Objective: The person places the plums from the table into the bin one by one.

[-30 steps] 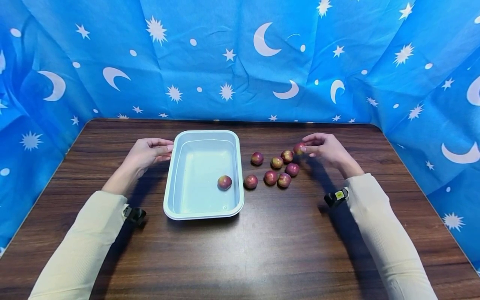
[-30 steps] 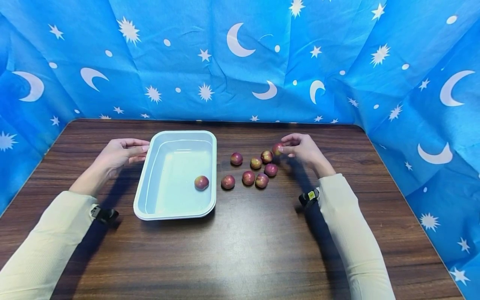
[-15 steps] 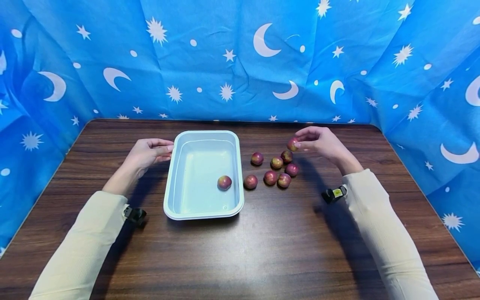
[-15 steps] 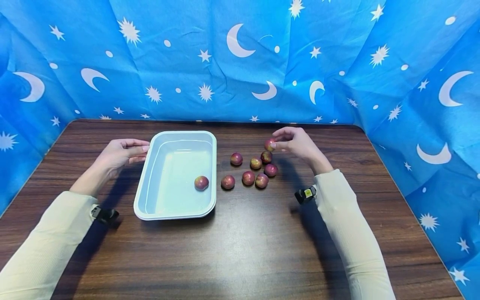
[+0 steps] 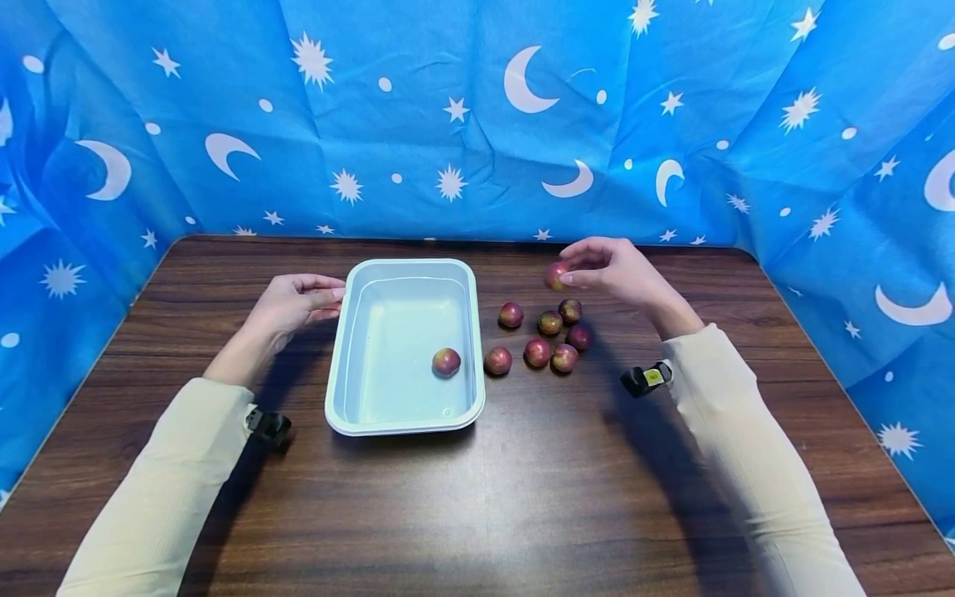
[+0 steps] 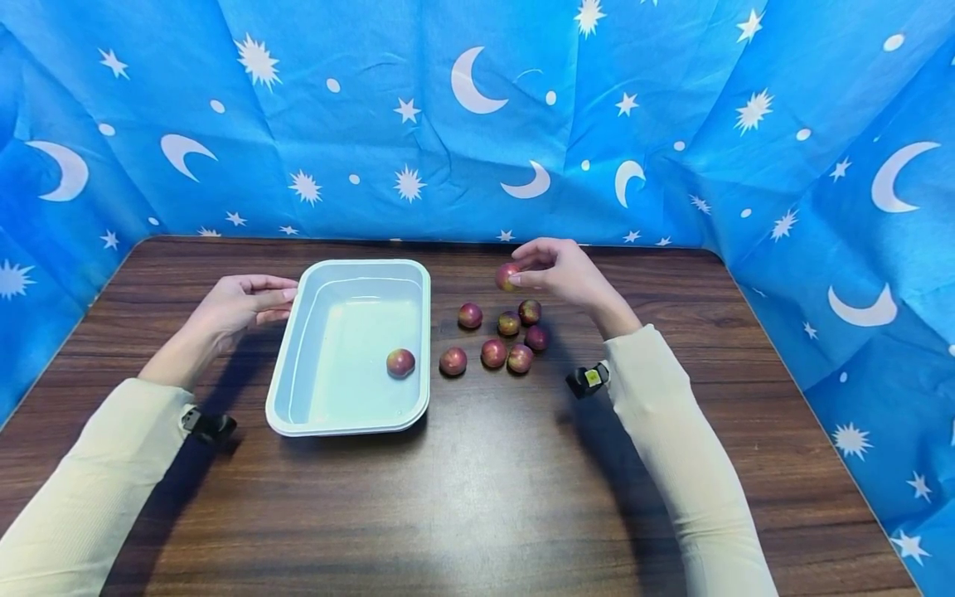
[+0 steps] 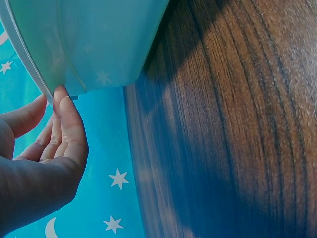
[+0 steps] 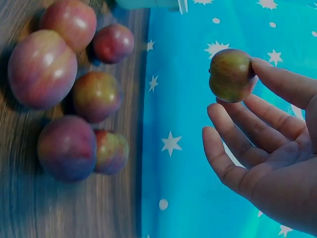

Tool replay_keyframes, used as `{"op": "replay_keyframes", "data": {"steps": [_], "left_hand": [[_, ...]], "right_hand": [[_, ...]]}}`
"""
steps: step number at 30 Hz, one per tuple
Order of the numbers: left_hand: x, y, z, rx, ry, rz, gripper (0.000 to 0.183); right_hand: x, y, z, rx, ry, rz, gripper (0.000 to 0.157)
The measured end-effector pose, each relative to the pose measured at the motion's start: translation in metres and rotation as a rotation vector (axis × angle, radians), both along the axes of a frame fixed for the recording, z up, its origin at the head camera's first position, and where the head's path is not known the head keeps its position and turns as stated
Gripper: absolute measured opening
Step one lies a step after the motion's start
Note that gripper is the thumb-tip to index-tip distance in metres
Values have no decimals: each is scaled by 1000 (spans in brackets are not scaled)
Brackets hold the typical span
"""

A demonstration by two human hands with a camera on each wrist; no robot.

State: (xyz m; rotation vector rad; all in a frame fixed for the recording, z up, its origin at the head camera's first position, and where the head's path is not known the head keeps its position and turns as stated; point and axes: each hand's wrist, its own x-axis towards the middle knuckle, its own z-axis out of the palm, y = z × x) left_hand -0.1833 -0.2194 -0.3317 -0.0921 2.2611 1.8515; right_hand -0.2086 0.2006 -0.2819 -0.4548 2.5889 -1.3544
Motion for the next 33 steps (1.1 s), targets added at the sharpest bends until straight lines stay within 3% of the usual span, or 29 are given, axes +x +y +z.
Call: {"op": "replay_keyframes", "data": {"steps": [20, 33], "left_hand": [[0, 0, 0, -11, 8, -2, 36], [1, 0, 1, -15, 0, -1, 37]], "right_hand": [[7, -49, 5, 5, 14, 182, 36], [15, -78, 5, -59, -13, 275, 35]]}}
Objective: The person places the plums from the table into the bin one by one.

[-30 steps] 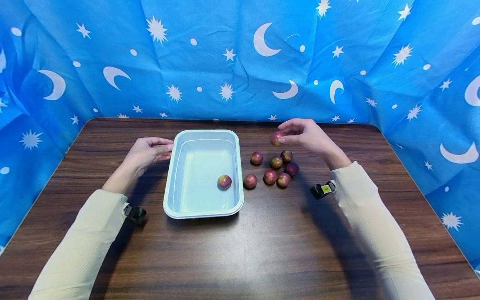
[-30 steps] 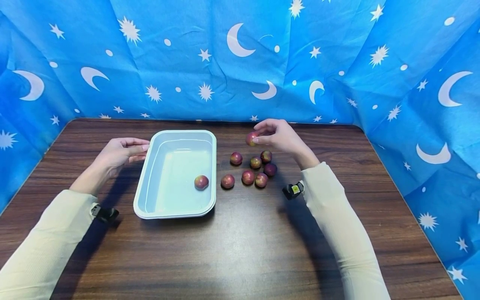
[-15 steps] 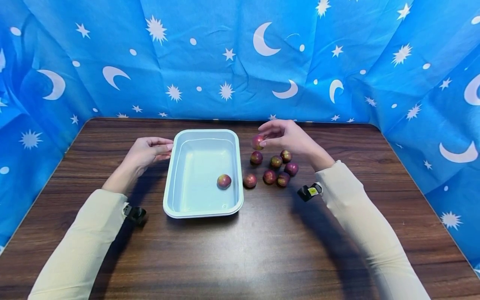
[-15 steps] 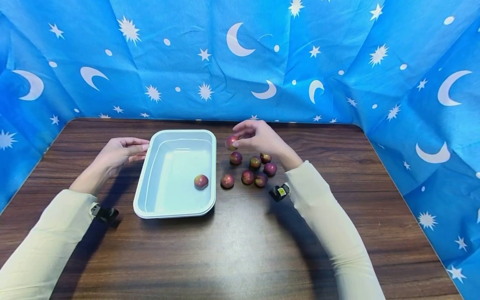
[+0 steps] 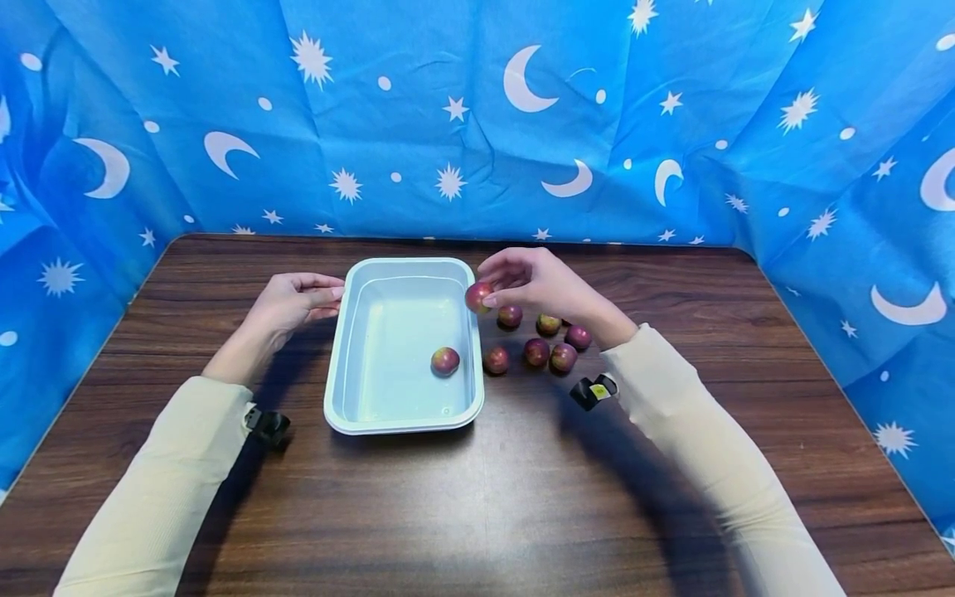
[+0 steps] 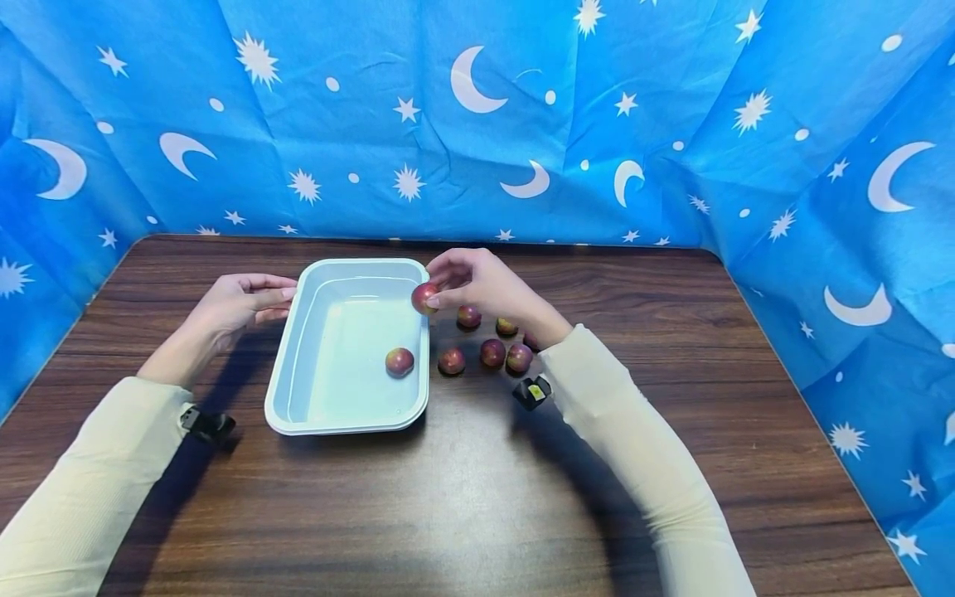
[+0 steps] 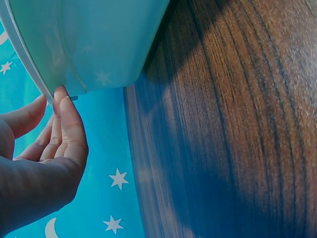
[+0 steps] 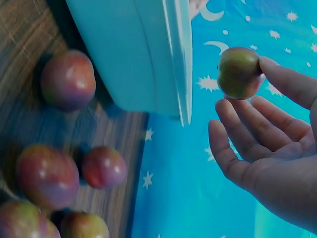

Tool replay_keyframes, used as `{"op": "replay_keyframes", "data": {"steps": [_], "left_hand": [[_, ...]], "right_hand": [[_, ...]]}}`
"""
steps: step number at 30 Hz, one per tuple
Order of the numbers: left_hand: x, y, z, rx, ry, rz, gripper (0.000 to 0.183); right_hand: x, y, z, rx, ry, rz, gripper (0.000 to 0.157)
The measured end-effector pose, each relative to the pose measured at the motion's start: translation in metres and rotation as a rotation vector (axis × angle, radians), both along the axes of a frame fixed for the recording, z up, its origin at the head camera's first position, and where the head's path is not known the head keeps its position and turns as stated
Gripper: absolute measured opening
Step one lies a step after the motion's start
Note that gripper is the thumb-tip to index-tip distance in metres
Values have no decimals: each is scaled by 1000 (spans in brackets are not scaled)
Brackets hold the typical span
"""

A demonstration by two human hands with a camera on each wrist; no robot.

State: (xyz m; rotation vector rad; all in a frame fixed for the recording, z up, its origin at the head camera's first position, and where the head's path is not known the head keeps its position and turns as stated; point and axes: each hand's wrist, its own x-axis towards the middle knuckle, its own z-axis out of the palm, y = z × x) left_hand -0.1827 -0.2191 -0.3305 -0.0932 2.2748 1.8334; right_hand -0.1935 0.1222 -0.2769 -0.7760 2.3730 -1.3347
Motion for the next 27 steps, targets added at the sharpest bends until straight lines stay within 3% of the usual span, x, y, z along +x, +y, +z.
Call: {"op": "replay_keyframes", "data": {"steps": [16, 27], "left_hand": [[0, 1, 1, 17, 3, 6, 34], [0, 1, 1, 28, 1, 13, 34]], "right_hand": [[11, -24, -8, 3, 15, 51, 35], [15, -28, -11, -43, 2, 129, 33]]}}
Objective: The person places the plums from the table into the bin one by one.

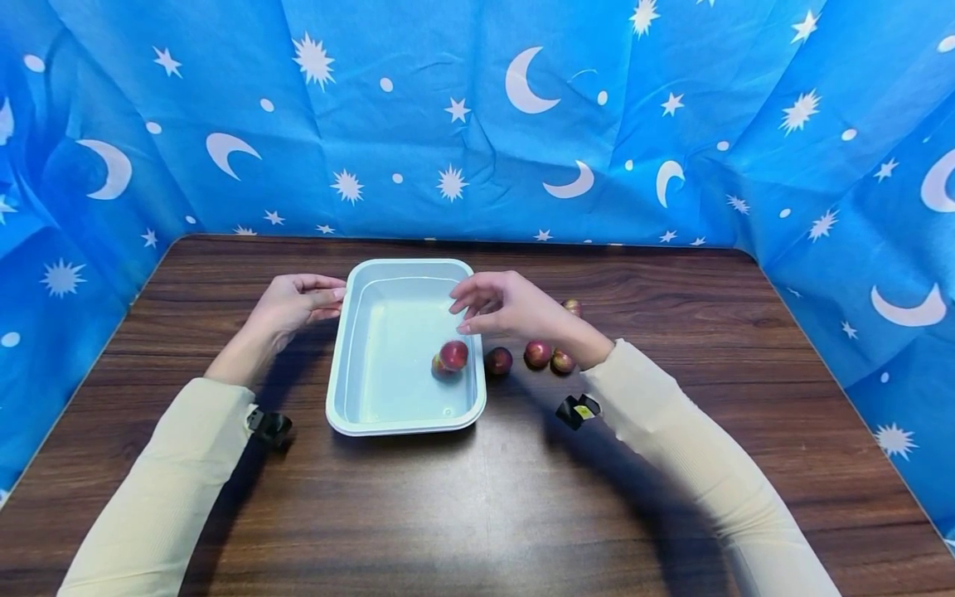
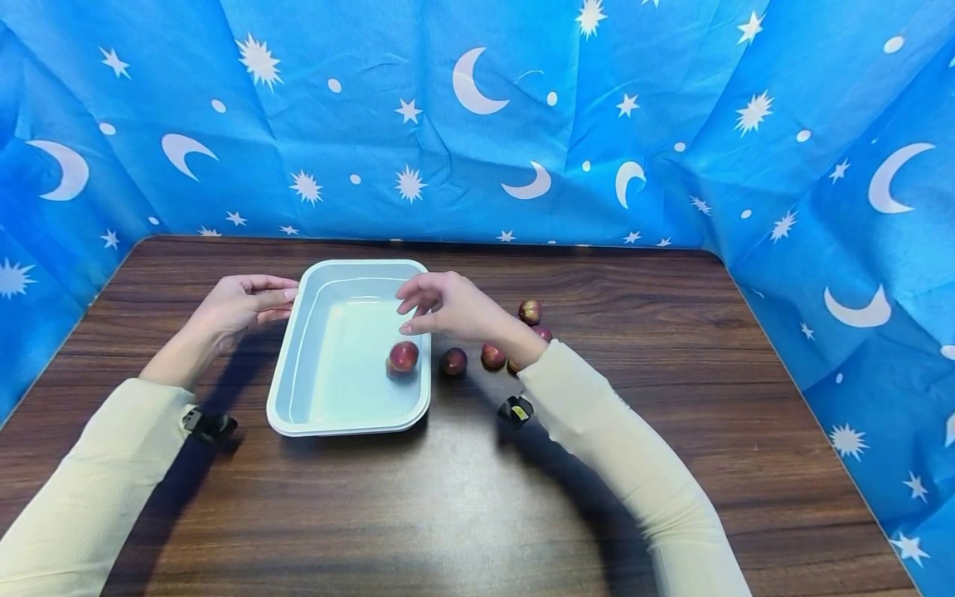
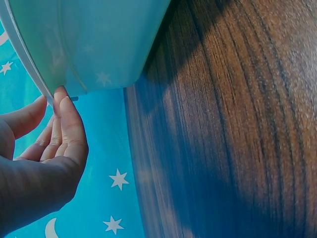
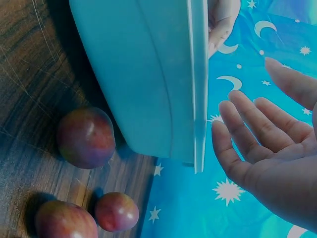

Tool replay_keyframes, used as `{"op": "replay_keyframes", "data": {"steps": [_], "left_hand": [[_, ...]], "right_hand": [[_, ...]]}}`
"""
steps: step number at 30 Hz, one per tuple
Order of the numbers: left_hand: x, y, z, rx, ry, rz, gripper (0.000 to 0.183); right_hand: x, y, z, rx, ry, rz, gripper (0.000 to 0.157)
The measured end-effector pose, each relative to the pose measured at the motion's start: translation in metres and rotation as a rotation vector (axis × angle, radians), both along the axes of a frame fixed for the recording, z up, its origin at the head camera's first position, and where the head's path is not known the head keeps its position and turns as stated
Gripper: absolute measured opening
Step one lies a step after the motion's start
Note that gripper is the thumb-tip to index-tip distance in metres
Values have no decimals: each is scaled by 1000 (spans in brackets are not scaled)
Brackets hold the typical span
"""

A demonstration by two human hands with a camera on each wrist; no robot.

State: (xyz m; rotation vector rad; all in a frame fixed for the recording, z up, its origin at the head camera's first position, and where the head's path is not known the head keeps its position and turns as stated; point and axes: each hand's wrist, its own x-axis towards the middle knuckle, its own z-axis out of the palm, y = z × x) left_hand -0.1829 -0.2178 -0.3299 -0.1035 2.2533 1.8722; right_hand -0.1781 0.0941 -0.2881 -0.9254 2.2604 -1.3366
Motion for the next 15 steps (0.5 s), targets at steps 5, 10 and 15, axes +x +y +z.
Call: {"op": "replay_keyframes", "data": {"steps": [5, 10, 15], "left_hand": [[0, 1, 0, -5, 0, 1, 33], [0, 1, 0, -6, 3, -2, 33], [0, 1, 0, -2, 1, 2, 33]], "right_hand": [[1, 3, 1, 3, -5, -17, 33], [0, 7, 1, 5, -11, -40, 33], [-1, 11, 1, 11, -8, -55, 33]]}}
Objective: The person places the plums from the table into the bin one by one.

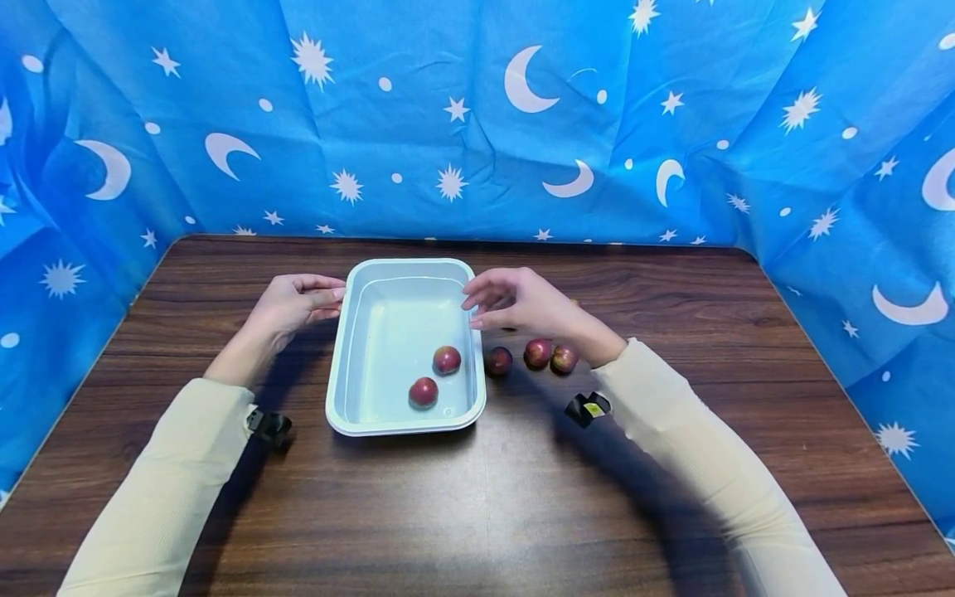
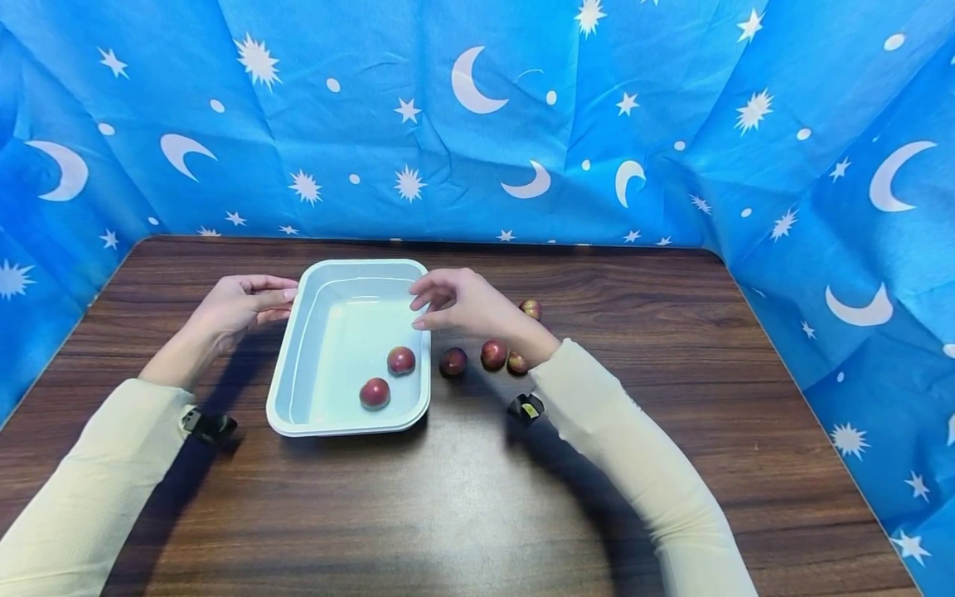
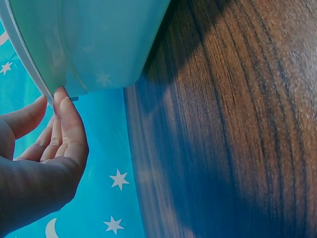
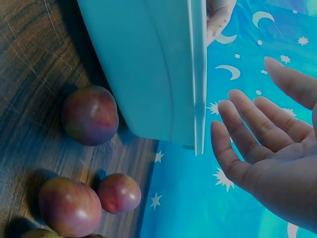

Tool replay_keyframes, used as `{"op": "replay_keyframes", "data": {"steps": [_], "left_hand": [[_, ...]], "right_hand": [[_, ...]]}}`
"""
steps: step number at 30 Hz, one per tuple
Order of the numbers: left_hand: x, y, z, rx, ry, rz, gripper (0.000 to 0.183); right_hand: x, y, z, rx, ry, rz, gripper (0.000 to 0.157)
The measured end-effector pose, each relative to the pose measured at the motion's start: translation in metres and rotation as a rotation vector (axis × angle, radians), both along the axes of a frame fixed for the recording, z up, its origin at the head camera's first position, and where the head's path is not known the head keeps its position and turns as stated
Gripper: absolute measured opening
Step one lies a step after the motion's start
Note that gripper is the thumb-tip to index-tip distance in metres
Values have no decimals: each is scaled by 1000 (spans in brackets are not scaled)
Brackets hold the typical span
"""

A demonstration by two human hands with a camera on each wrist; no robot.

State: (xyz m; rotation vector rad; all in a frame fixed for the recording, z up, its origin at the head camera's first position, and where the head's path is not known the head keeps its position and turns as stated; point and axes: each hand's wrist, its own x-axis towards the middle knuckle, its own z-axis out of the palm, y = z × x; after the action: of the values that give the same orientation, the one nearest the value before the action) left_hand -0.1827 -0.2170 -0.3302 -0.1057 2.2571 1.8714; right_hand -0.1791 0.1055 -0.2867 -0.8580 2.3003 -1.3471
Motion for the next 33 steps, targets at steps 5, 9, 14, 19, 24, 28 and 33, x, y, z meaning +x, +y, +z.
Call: {"op": "replay_keyframes", "data": {"steps": [5, 9, 14, 19, 24, 28, 33], "left_hand": [[0, 0, -1, -7, -1, 6, 33], [0, 0, -2, -5, 0, 8, 32], [-1, 0, -2, 4, 2, 12, 32], [-1, 0, -3, 7, -2, 13, 32], [0, 0, -3, 3, -1, 13, 33], [0, 0, -2, 5, 4, 10, 33], [1, 0, -2, 7, 4, 8, 33]], "right_hand": [[-1, 5, 2, -7, 10, -9, 35], [0, 10, 3, -7, 5, -25, 36], [0, 19, 2, -3, -27, -54, 34], [-1, 30, 2, -2, -21, -67, 34], [-2, 41, 3, 6, 8, -73, 33], [-2, 52, 3, 27, 24, -96, 33], [-2, 66, 1, -5, -3, -122, 34]]}}
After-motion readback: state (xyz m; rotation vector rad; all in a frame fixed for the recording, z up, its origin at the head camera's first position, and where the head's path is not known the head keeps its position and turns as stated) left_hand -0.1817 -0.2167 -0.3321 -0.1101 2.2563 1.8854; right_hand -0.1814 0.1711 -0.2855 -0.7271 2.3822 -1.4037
